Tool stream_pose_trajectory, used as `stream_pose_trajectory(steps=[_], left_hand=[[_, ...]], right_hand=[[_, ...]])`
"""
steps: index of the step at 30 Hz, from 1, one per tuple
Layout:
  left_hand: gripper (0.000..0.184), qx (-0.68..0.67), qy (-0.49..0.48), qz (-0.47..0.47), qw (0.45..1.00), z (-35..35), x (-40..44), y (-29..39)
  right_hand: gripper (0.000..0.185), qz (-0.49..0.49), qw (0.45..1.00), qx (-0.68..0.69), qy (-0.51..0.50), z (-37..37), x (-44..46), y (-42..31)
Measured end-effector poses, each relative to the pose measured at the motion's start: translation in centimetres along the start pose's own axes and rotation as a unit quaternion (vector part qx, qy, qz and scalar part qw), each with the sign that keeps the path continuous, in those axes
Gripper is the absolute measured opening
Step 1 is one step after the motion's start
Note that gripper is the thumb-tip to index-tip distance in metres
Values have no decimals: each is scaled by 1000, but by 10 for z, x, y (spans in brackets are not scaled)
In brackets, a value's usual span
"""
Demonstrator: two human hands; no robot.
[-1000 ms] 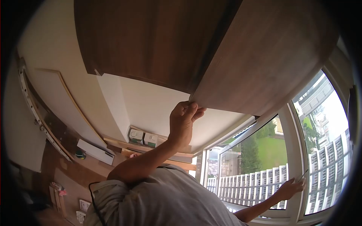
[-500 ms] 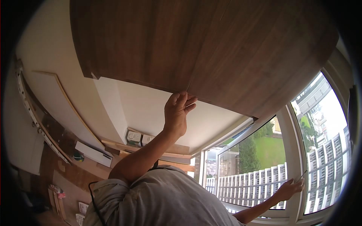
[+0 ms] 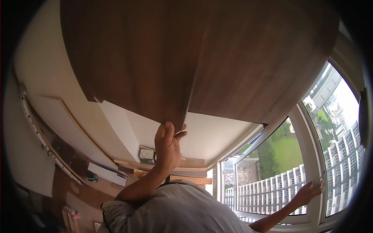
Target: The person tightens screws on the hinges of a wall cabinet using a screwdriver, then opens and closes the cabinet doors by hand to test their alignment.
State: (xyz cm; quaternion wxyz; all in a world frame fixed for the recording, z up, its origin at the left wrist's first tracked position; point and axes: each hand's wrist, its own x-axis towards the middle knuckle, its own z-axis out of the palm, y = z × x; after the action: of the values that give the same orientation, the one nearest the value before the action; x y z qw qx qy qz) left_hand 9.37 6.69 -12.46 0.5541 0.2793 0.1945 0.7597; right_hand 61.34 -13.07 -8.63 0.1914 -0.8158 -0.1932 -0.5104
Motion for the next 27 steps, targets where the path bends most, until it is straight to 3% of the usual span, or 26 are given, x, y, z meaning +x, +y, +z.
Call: stream_pose_trajectory(steps=[2,6,12,25,27], left_hand=[[34,17,-2,0,1000,1,-2,4],[33,54,-7,-9,998,-7,21,-11],[36,99,21,-56,993,-1,40,-24],[35,62,-9,-85,994,11,48,-21],[33,42,-14,-115,992,14,44,-22]], right_hand=[[52,1,1000,-5,17,3,1,0],[53,61,997,11,-42,-1,2,-5],[52,32,999,3,-12,1,1,0],[51,46,999,19,-6,19,-2,9],[52,0,999,8,39,23,-4,12]])
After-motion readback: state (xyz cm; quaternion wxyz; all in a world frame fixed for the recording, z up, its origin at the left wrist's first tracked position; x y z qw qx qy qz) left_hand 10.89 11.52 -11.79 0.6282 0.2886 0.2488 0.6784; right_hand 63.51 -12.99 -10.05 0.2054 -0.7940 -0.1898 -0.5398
